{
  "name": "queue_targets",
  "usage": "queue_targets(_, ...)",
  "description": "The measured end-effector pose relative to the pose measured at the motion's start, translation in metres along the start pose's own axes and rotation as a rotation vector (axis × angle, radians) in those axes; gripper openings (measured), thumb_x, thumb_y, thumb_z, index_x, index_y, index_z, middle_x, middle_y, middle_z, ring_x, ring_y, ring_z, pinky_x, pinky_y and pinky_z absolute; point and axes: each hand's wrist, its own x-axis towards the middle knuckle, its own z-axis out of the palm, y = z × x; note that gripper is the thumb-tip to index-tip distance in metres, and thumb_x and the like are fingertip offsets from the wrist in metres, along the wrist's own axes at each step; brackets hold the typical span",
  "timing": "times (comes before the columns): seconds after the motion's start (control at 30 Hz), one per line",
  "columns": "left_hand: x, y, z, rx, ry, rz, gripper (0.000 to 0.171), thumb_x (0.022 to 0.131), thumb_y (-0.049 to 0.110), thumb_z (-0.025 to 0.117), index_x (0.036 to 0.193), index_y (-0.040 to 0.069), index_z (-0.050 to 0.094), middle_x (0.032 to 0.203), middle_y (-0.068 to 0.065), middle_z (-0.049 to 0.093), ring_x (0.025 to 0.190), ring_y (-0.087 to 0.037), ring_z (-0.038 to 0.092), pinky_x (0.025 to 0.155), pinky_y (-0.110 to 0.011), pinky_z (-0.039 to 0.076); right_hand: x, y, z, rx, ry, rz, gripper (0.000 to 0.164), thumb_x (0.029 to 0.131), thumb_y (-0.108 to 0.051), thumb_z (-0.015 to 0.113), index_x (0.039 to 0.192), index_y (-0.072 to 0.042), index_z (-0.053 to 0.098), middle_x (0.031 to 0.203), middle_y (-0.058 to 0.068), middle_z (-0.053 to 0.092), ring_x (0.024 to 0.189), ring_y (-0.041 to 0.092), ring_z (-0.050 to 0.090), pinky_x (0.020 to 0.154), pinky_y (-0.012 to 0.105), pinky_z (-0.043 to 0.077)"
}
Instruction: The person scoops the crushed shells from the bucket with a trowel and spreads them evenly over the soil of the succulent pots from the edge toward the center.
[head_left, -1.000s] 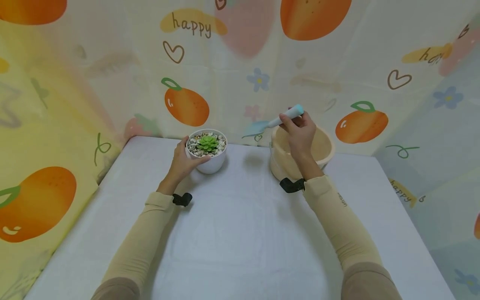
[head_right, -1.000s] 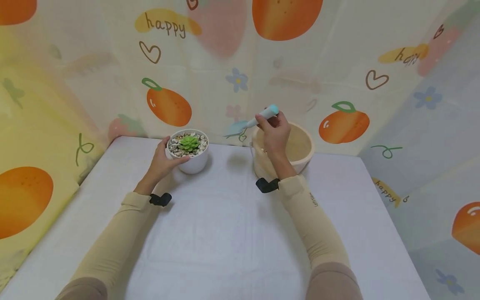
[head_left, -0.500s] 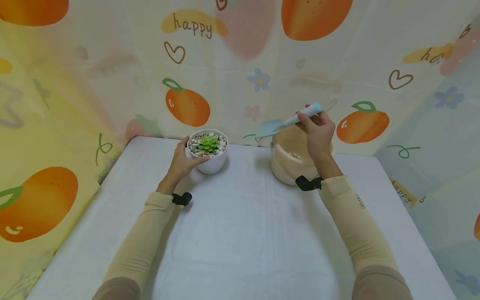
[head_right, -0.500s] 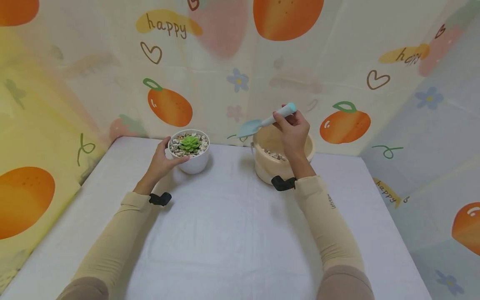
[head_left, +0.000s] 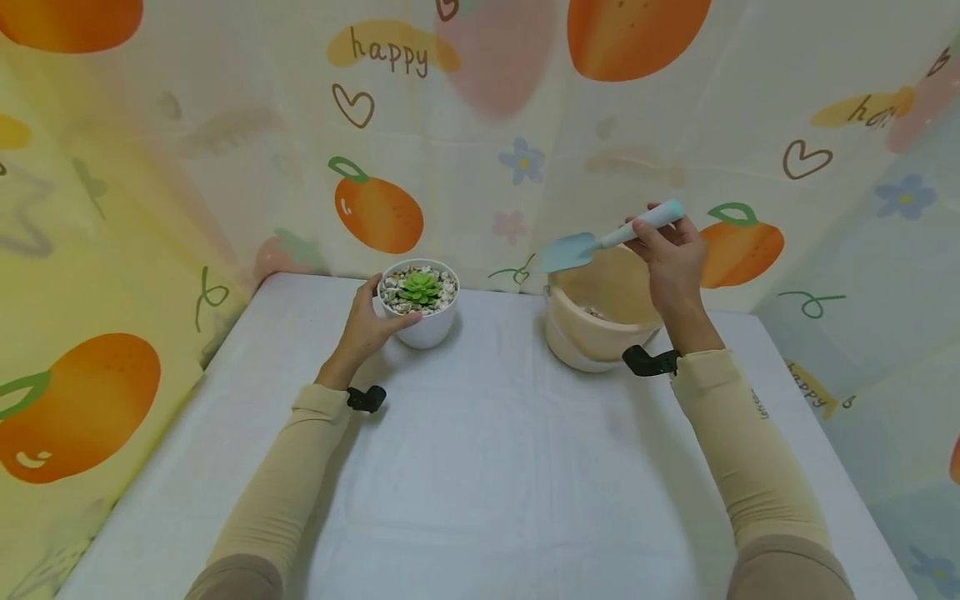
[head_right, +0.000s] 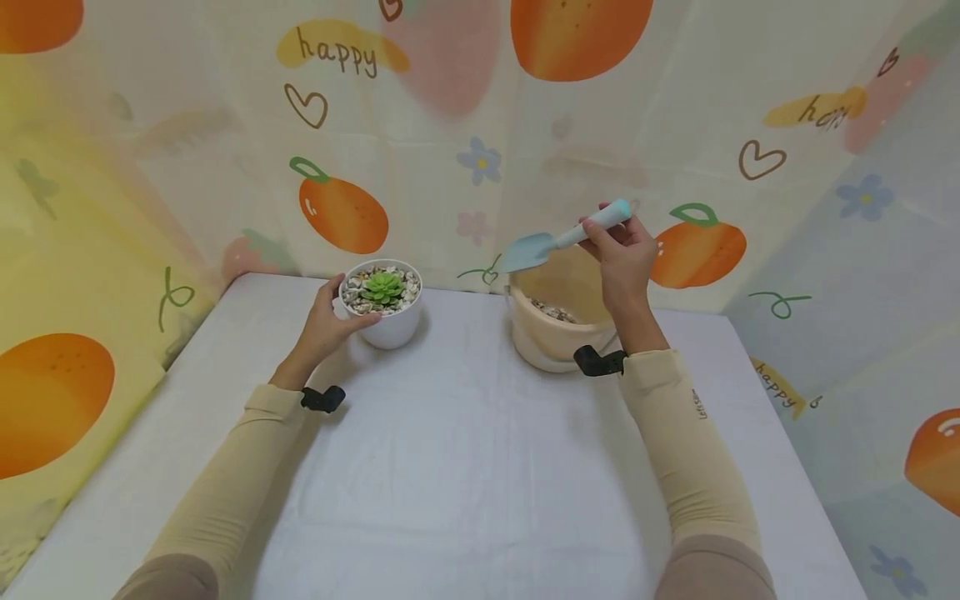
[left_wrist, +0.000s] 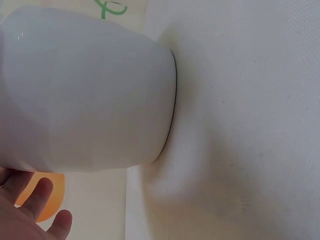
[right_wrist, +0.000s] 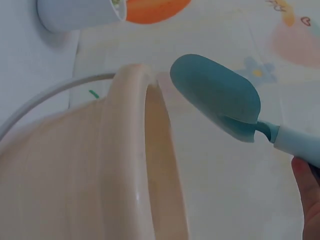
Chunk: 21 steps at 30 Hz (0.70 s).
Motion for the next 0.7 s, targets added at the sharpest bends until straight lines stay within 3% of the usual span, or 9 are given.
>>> queue_targets(0.7, 0.002, -0.005, 0.001, -0.010, 0.005, -0.007, 0.116, 0.074, 0.050, 0.081, 0.156, 0.007, 0.012, 0.159, -0.018, 0.021, 0.148, -0.033, 0.021, 0.120, -0.054, 0.019, 0.010, -0.005, -0.031, 0.013, -0.012, 0.010, 0.021, 0.080, 0.006, 0.073, 0.100, 0.000, 0.067, 0.082, 0.010, 0.073, 0.075, 0.021, 0.074, 0.072, 0.032, 0.059)
